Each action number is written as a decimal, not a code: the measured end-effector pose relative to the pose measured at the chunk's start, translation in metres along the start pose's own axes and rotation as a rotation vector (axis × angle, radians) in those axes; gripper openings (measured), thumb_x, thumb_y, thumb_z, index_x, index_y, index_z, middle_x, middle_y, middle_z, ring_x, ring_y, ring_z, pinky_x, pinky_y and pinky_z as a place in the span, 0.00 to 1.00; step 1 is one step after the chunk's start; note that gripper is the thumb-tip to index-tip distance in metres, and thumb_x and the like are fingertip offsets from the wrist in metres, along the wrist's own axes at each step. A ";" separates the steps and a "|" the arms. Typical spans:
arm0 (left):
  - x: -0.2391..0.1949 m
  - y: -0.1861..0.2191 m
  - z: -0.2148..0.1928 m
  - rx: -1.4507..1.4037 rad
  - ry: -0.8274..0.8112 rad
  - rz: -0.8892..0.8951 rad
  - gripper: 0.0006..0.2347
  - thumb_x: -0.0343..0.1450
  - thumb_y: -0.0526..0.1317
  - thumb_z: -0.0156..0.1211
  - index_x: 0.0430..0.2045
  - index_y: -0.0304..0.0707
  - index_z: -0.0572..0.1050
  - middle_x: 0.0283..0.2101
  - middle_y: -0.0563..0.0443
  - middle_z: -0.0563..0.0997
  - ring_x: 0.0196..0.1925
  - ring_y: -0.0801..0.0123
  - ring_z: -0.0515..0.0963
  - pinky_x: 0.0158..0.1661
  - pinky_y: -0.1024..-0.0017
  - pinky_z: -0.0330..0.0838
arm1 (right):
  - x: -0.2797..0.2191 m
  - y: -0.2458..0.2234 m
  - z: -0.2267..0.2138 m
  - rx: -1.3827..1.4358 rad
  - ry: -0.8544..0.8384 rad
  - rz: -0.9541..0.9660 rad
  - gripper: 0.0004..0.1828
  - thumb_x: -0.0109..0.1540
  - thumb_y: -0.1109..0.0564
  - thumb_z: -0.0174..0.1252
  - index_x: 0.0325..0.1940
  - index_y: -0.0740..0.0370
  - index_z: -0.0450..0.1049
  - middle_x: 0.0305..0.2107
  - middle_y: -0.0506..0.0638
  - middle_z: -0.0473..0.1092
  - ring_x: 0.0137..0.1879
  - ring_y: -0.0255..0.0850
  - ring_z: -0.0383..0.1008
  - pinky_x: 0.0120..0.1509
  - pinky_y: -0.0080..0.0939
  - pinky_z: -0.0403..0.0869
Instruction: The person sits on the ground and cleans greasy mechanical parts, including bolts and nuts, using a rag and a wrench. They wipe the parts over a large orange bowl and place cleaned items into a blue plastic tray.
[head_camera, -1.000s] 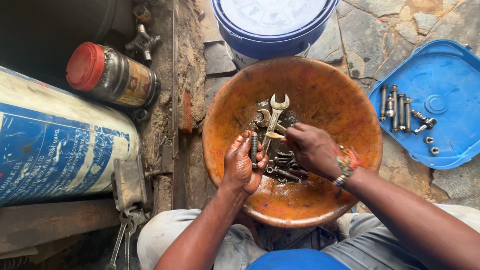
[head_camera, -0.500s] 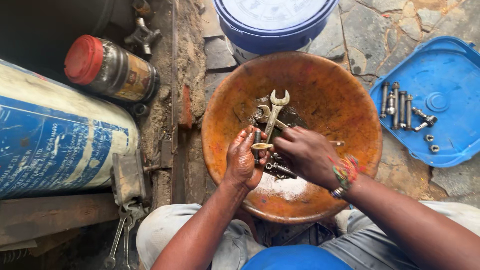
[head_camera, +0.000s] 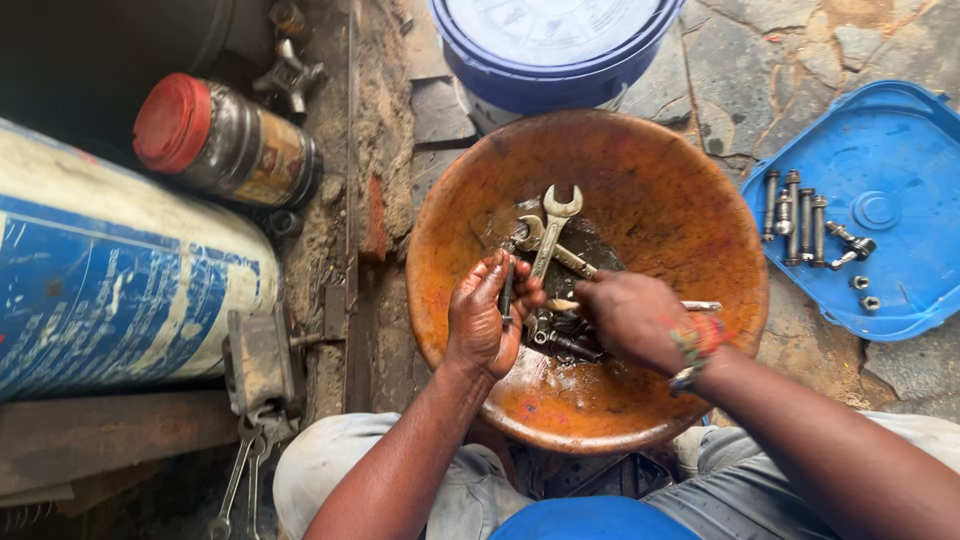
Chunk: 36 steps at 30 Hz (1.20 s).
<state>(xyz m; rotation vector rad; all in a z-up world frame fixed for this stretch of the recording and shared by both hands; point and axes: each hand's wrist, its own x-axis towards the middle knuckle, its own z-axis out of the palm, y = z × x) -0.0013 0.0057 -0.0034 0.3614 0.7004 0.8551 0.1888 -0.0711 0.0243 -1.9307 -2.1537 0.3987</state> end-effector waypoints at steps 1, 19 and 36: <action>-0.001 0.002 0.000 -0.022 0.003 0.008 0.06 0.77 0.39 0.55 0.38 0.34 0.71 0.37 0.45 0.78 0.37 0.64 0.82 0.40 0.67 0.81 | 0.001 -0.003 -0.005 0.052 0.000 -0.010 0.10 0.58 0.56 0.58 0.42 0.58 0.78 0.34 0.56 0.74 0.39 0.55 0.78 0.42 0.55 0.76; -0.006 0.009 0.008 -0.149 -0.156 -0.068 0.14 0.80 0.44 0.44 0.35 0.32 0.74 0.48 0.34 0.81 0.56 0.52 0.82 0.57 0.55 0.78 | 0.005 -0.022 -0.042 0.183 0.213 -0.081 0.07 0.60 0.58 0.63 0.34 0.61 0.71 0.27 0.55 0.67 0.33 0.53 0.73 0.35 0.53 0.71; -0.002 0.006 0.010 -0.147 -0.213 -0.107 0.15 0.82 0.46 0.43 0.38 0.33 0.74 0.52 0.32 0.80 0.60 0.49 0.79 0.61 0.52 0.75 | 0.002 -0.020 -0.032 0.151 0.236 -0.134 0.14 0.58 0.59 0.59 0.49 0.56 0.78 0.31 0.52 0.71 0.36 0.51 0.76 0.38 0.50 0.74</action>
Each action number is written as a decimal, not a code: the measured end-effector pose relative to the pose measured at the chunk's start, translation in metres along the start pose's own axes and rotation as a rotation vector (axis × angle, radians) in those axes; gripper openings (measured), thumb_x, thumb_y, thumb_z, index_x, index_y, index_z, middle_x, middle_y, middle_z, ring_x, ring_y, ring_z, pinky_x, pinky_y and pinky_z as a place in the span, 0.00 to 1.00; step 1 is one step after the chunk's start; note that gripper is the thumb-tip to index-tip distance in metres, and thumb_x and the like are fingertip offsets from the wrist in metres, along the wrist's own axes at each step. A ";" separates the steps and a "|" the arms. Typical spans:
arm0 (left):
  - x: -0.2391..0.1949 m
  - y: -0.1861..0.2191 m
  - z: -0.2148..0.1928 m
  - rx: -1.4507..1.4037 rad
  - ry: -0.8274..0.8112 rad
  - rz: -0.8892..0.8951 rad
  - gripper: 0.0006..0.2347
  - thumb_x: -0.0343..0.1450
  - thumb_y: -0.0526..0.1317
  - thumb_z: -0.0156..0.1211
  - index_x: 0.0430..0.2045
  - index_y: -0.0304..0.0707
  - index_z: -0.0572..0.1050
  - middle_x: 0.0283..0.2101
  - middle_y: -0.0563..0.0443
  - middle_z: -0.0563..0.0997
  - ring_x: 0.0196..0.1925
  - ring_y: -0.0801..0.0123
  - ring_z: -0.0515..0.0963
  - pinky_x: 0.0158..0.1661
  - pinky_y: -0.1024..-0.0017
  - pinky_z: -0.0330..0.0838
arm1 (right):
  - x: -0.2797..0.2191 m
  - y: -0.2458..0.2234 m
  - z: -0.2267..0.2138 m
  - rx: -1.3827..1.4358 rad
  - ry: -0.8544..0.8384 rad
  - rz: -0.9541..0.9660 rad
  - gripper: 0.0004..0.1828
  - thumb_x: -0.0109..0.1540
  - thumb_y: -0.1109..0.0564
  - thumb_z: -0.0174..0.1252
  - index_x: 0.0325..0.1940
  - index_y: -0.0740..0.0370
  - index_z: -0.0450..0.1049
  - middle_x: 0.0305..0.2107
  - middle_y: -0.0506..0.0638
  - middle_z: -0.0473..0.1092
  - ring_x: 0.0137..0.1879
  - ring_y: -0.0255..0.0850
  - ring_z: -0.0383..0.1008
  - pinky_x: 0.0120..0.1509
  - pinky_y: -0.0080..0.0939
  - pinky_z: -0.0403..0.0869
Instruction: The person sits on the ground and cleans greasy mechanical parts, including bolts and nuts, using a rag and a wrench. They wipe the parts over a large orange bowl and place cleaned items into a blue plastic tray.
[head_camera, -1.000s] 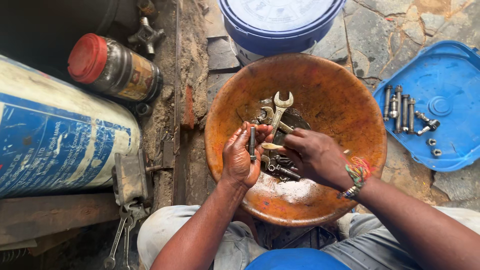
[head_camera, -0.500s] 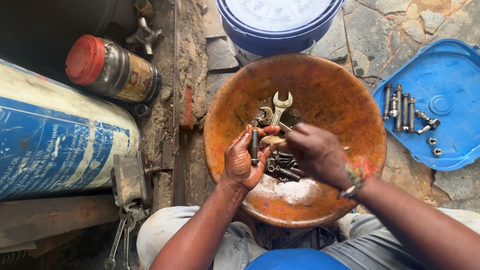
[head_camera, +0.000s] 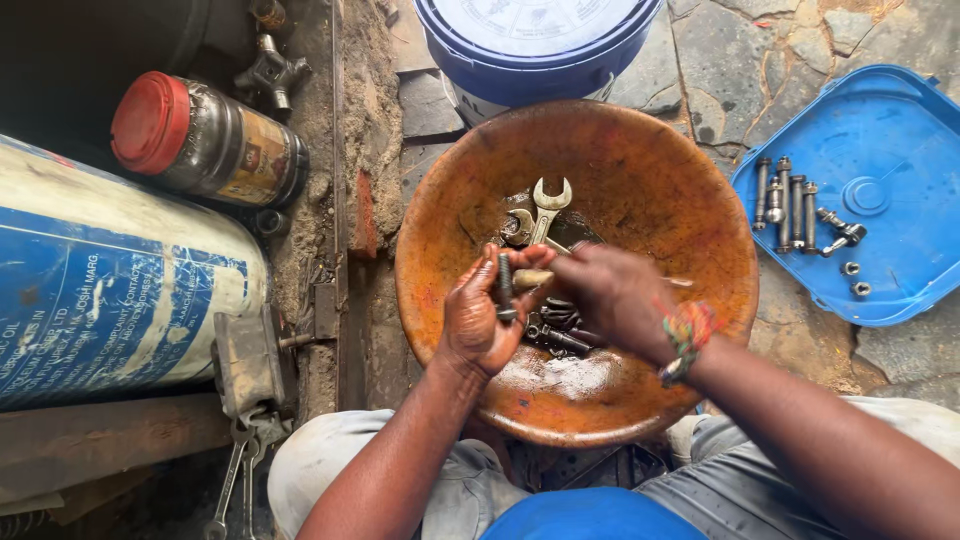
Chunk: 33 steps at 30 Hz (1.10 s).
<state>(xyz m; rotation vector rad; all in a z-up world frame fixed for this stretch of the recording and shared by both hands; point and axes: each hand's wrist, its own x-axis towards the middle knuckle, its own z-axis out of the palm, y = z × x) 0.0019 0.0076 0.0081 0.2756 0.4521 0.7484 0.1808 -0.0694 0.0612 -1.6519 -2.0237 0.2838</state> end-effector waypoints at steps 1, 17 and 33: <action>-0.001 0.000 -0.001 0.024 0.033 0.001 0.15 0.81 0.46 0.43 0.37 0.33 0.74 0.51 0.33 0.81 0.59 0.51 0.80 0.59 0.53 0.77 | 0.002 0.006 -0.002 -0.062 -0.052 0.070 0.11 0.60 0.55 0.60 0.45 0.56 0.78 0.31 0.53 0.72 0.37 0.51 0.76 0.40 0.50 0.75; -0.006 -0.006 0.002 0.980 0.075 0.051 0.22 0.67 0.25 0.60 0.58 0.30 0.72 0.38 0.51 0.79 0.34 0.77 0.78 0.34 0.80 0.77 | -0.005 0.031 -0.021 0.088 -0.119 0.061 0.22 0.56 0.56 0.63 0.54 0.64 0.76 0.42 0.59 0.73 0.48 0.58 0.76 0.51 0.54 0.75; -0.005 0.004 0.000 0.934 -0.092 0.064 0.11 0.65 0.25 0.63 0.40 0.31 0.75 0.36 0.53 0.78 0.36 0.79 0.78 0.38 0.78 0.78 | -0.010 0.028 -0.010 0.551 -0.421 0.392 0.13 0.68 0.53 0.56 0.42 0.65 0.79 0.25 0.50 0.76 0.34 0.32 0.72 0.40 0.40 0.75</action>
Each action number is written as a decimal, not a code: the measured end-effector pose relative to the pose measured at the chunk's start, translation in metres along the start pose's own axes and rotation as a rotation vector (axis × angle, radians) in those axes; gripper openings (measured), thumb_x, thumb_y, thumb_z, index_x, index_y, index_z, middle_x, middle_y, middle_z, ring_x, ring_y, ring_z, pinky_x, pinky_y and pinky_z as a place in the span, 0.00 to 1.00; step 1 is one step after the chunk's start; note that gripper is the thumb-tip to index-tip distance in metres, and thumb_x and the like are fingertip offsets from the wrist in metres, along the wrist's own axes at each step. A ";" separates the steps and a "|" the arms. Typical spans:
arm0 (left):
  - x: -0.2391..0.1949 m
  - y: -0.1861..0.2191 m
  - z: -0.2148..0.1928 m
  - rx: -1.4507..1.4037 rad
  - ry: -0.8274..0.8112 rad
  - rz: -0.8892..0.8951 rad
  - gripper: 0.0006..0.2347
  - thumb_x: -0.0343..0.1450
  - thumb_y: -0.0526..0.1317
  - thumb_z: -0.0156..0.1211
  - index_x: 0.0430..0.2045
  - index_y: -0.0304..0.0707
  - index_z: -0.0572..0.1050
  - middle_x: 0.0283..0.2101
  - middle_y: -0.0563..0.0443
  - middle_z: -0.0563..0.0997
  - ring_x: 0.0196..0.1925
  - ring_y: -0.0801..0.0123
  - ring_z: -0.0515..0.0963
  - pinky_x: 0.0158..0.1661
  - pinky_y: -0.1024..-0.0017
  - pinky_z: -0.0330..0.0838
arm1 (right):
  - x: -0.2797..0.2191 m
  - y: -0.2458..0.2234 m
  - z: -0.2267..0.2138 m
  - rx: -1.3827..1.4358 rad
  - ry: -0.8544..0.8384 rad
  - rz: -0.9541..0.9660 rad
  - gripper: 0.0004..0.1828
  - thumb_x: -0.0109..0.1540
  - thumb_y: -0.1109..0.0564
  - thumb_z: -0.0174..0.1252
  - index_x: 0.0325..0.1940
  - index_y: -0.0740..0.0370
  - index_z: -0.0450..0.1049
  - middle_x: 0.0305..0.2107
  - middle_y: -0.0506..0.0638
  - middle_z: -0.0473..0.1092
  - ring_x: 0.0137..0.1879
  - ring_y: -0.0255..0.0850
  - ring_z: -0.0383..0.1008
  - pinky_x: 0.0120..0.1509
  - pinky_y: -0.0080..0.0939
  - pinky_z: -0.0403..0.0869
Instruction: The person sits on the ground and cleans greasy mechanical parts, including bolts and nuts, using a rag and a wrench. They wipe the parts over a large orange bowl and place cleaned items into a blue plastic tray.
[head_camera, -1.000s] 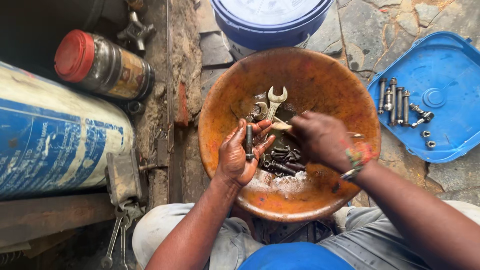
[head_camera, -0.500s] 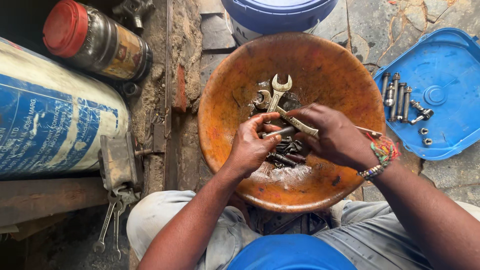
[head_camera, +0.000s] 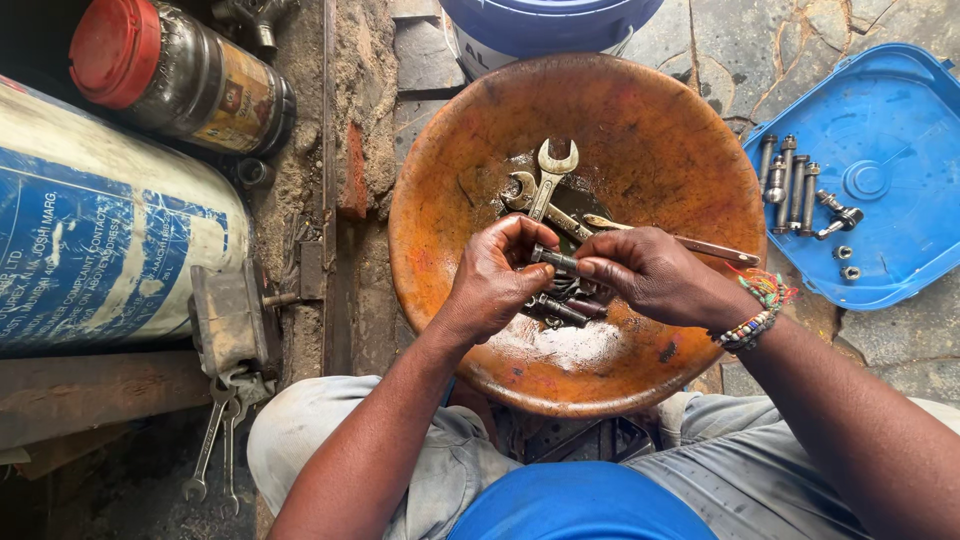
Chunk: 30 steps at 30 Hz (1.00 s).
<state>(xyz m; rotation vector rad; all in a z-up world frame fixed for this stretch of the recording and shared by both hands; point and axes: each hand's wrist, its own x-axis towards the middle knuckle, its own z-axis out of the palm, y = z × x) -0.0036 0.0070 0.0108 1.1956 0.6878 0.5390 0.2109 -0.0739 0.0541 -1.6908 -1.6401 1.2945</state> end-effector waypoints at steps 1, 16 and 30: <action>0.000 0.000 0.001 0.015 -0.010 0.027 0.11 0.65 0.25 0.63 0.40 0.31 0.75 0.38 0.53 0.79 0.38 0.80 0.78 0.41 0.78 0.77 | -0.001 0.001 0.001 0.021 0.027 0.013 0.12 0.66 0.53 0.58 0.43 0.64 0.79 0.26 0.49 0.76 0.34 0.32 0.73 0.40 0.39 0.76; 0.003 0.004 0.021 0.593 0.192 0.019 0.12 0.68 0.34 0.66 0.45 0.38 0.76 0.42 0.49 0.82 0.40 0.66 0.82 0.42 0.69 0.79 | -0.032 0.011 -0.046 0.104 0.461 0.197 0.10 0.68 0.58 0.59 0.51 0.62 0.79 0.31 0.49 0.74 0.34 0.35 0.71 0.37 0.37 0.73; -0.007 -0.009 0.072 1.353 -0.389 -0.185 0.15 0.76 0.46 0.53 0.55 0.46 0.76 0.70 0.36 0.66 0.76 0.44 0.61 0.73 0.51 0.57 | -0.058 0.044 -0.045 0.777 0.425 0.083 0.11 0.68 0.60 0.59 0.54 0.65 0.72 0.35 0.45 0.72 0.36 0.30 0.73 0.41 0.29 0.73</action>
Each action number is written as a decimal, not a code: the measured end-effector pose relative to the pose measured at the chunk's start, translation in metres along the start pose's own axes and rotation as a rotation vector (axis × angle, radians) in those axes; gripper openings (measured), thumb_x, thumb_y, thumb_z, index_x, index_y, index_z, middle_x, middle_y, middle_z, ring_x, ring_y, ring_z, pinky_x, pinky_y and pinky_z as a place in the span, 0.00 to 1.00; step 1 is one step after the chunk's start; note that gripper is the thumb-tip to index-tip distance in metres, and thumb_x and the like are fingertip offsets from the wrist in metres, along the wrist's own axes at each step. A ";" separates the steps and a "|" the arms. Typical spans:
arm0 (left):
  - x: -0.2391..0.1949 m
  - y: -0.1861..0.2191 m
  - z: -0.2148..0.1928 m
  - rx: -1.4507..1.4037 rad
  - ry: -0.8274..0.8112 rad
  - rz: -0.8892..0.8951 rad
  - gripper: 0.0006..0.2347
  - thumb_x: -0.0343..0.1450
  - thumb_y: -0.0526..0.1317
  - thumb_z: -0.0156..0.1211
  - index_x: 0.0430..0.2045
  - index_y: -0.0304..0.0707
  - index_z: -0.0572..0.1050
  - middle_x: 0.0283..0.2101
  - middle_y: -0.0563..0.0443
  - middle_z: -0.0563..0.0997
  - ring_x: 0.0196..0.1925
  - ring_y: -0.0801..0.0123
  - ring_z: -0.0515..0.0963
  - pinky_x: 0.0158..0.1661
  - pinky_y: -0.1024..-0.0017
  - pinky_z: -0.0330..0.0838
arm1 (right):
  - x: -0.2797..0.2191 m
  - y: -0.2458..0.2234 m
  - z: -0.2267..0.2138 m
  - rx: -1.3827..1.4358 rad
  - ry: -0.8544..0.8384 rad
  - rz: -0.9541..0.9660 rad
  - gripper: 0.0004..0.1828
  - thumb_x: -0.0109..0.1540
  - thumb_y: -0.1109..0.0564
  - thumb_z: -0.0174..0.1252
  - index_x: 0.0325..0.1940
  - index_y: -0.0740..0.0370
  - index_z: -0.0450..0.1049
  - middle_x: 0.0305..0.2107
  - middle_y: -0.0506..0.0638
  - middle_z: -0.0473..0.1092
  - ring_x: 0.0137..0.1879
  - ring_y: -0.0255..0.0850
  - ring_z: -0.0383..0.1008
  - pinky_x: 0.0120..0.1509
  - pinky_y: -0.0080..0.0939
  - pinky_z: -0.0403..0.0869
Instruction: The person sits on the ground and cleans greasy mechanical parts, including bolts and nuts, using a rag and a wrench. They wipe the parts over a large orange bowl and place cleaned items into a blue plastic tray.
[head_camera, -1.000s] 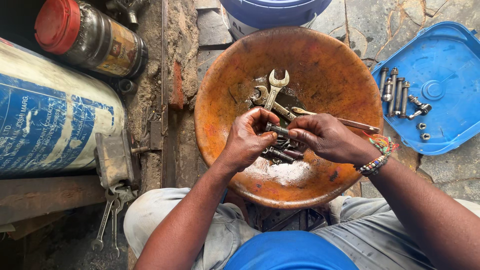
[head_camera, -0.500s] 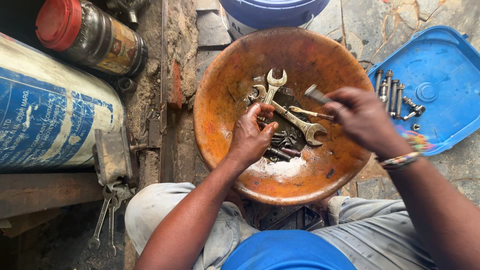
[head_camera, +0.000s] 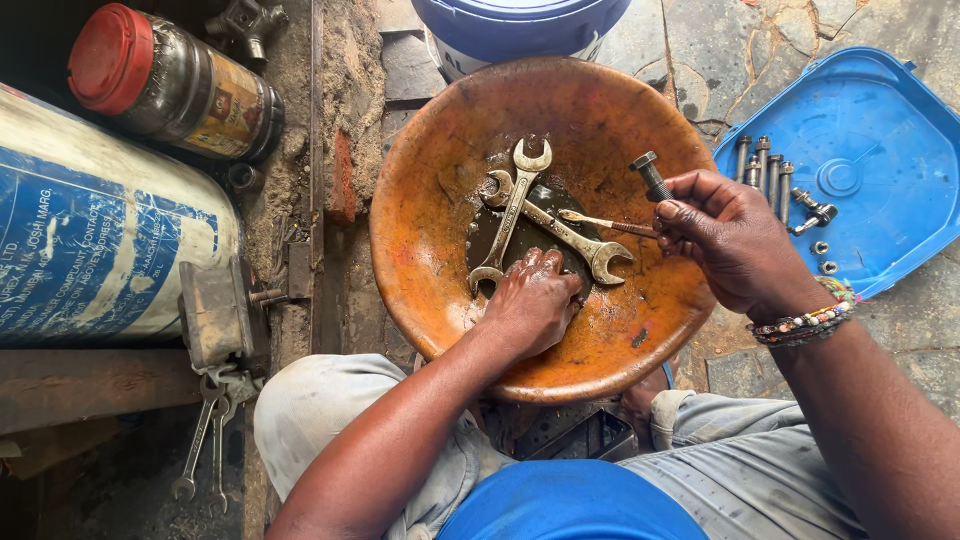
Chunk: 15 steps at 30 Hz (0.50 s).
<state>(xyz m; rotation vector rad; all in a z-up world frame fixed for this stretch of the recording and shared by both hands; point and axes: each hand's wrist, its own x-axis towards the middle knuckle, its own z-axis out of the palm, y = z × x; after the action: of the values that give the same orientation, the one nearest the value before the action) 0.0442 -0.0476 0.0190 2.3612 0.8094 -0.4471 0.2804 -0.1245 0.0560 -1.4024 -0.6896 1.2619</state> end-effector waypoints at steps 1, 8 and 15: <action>0.002 0.001 0.000 0.003 0.036 0.024 0.14 0.76 0.46 0.52 0.54 0.46 0.76 0.70 0.34 0.65 0.74 0.41 0.59 0.71 0.49 0.55 | -0.001 -0.001 -0.001 0.036 -0.014 0.005 0.12 0.68 0.60 0.59 0.55 0.65 0.71 0.35 0.45 0.72 0.37 0.31 0.74 0.41 0.30 0.73; 0.024 -0.013 0.006 -0.627 0.409 0.028 0.10 0.74 0.41 0.58 0.42 0.33 0.80 0.46 0.36 0.81 0.48 0.54 0.80 0.50 0.56 0.77 | -0.005 -0.002 -0.009 0.137 -0.052 0.078 0.19 0.66 0.59 0.55 0.61 0.60 0.66 0.37 0.49 0.74 0.40 0.35 0.75 0.46 0.35 0.75; 0.025 -0.012 0.011 -1.403 0.435 -0.003 0.07 0.75 0.36 0.58 0.38 0.29 0.79 0.34 0.49 0.82 0.33 0.77 0.82 0.32 0.75 0.85 | -0.001 0.028 0.019 0.082 -0.089 0.117 0.10 0.65 0.57 0.57 0.49 0.56 0.66 0.32 0.43 0.68 0.34 0.34 0.70 0.39 0.37 0.72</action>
<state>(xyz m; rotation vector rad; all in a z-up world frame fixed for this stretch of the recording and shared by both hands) 0.0544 -0.0360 -0.0065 1.1048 0.8686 0.5416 0.2556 -0.1268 0.0326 -1.3418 -0.6164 1.4356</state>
